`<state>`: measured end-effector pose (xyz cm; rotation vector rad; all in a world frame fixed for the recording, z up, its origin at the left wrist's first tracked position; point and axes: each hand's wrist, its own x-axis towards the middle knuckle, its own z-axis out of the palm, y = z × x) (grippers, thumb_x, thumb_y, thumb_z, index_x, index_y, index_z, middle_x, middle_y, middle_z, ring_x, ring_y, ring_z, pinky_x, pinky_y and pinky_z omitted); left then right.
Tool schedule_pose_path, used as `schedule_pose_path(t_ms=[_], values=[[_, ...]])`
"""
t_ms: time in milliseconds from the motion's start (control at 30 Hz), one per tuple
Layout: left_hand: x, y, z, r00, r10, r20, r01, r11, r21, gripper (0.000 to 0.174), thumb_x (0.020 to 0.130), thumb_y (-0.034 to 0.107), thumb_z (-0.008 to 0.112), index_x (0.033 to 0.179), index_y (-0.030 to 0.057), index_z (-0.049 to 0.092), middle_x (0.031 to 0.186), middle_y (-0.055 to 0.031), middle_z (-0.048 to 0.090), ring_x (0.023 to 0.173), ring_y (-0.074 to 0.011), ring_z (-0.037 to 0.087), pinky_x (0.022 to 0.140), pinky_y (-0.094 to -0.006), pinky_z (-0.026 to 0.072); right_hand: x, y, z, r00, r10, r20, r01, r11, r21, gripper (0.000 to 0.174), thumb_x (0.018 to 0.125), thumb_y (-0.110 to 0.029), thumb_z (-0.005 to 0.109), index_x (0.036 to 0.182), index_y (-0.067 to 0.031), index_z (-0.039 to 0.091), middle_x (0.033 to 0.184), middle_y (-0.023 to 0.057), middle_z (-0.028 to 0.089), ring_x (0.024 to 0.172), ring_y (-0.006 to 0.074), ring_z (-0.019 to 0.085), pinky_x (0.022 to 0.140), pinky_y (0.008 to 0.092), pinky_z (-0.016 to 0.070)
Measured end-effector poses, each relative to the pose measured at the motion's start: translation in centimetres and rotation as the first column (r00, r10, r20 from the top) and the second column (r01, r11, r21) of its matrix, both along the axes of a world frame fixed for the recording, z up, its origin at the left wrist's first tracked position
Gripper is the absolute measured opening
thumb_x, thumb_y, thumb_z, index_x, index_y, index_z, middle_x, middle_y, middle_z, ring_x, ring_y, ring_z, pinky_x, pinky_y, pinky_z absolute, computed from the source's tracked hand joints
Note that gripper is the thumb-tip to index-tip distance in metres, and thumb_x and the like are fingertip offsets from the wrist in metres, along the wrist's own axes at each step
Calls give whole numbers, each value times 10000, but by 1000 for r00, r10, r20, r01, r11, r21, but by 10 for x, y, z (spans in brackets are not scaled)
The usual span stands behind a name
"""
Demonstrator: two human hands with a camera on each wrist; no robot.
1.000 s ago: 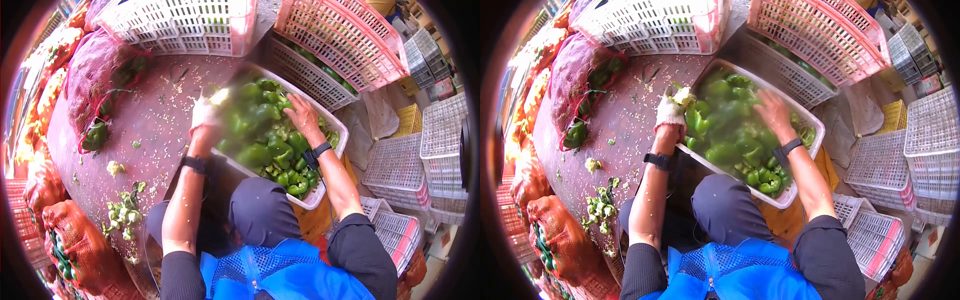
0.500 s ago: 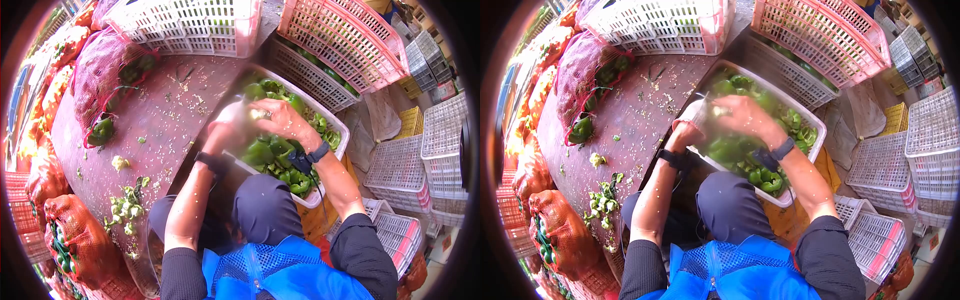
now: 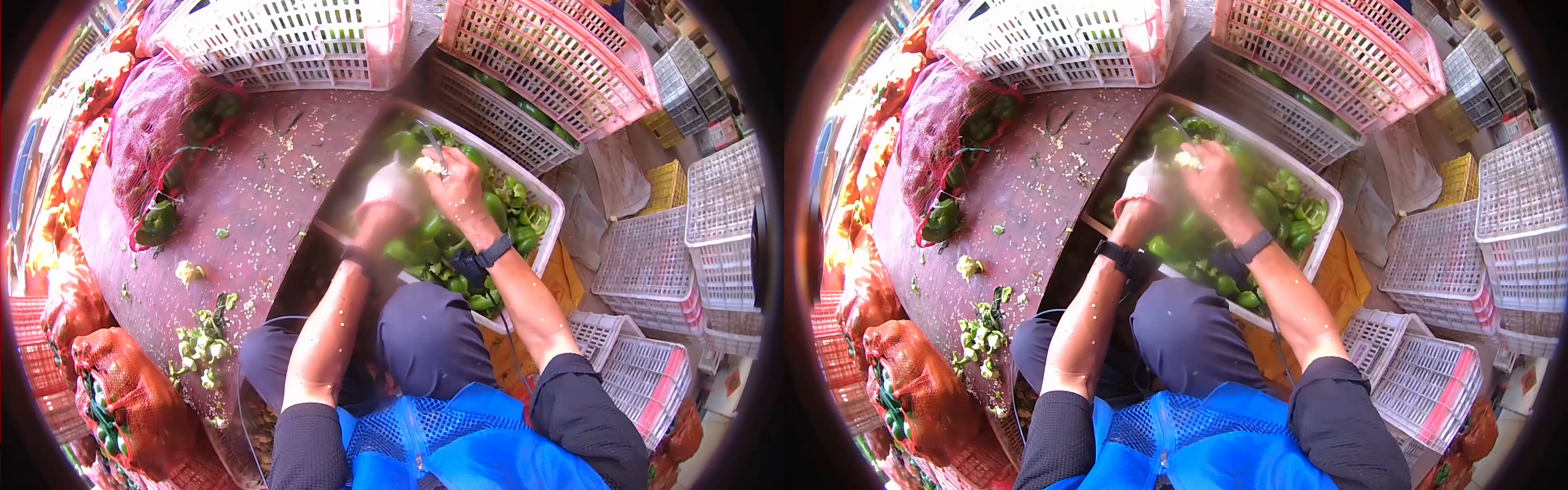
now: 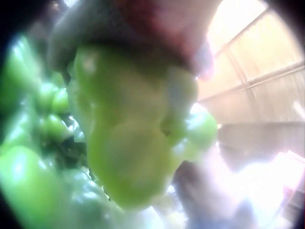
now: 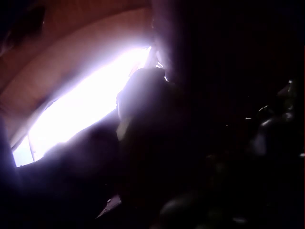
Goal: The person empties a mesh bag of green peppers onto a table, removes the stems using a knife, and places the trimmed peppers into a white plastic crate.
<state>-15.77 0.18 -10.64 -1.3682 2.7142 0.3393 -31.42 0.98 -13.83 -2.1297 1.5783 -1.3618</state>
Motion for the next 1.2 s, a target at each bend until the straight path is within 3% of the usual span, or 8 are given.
schedule_pose_path(t_ms=[267,333,400,467,800,1033,1167,1200], values=[[1,-18,13,673,315,-670,-224,949,220,612,740,228,764,1187,-94,497,944,-200,694,849,-359,704,725,-425,574,-82,12,20,879,-273,390,165,943,288,333,809,-81,778,1128,1,733,973,123,754,773,152,718,698,279,567],[-25,-26,21,942,-28,-333,-9,994,-108,462,808,228,703,1166,-22,551,964,-161,702,844,-362,693,745,-440,560,-82,28,35,831,-336,443,162,909,384,335,835,-87,771,1156,-5,724,935,86,750,731,122,705,659,249,552],[-58,-24,21,979,-64,-195,91,987,133,453,1013,463,436,990,117,727,1100,-116,722,987,-336,679,872,-522,486,-91,39,29,815,-357,457,162,897,411,356,842,-90,769,1182,-5,710,928,70,747,723,116,699,620,235,535],[-60,-21,-48,755,-526,-391,301,809,-506,356,959,444,518,898,189,759,1125,-45,716,1109,-259,623,921,-481,452,-98,49,28,798,-370,476,151,887,437,377,849,-92,767,1209,-5,695,920,54,744,716,111,694,581,222,519],[-62,-10,-42,860,-422,-287,305,876,-373,199,786,287,688,976,253,732,1043,37,607,1105,-223,521,909,-414,411,-104,69,22,396,-351,849,-413,757,506,465,942,-221,724,1348,-30,600,1132,68,711,882,130,695,467,168,421],[-42,-13,-30,871,-230,-434,-22,864,-502,345,815,314,709,1103,125,725,1126,-90,668,1156,-340,578,991,-464,441,-93,69,32,580,-213,786,-468,703,536,365,941,-205,726,1277,-70,684,1082,29,707,761,38,572,482,188,404],[-4,-3,15,743,-210,-636,121,976,-181,385,834,271,732,1064,-32,674,1034,-188,704,916,-309,700,774,-405,553,-43,61,61,815,5,579,-366,779,509,335,893,-89,756,1219,-30,706,1058,56,724,877,94,650,746,244,534],[-9,5,26,692,286,-662,-72,941,331,229,883,177,685,1023,-4,700,923,-119,708,795,-178,669,691,-342,548,-32,56,61,805,34,592,-398,771,497,335,893,-89,756,1219,-30,706,1058,56,724,877,94,650,746,244,534]])
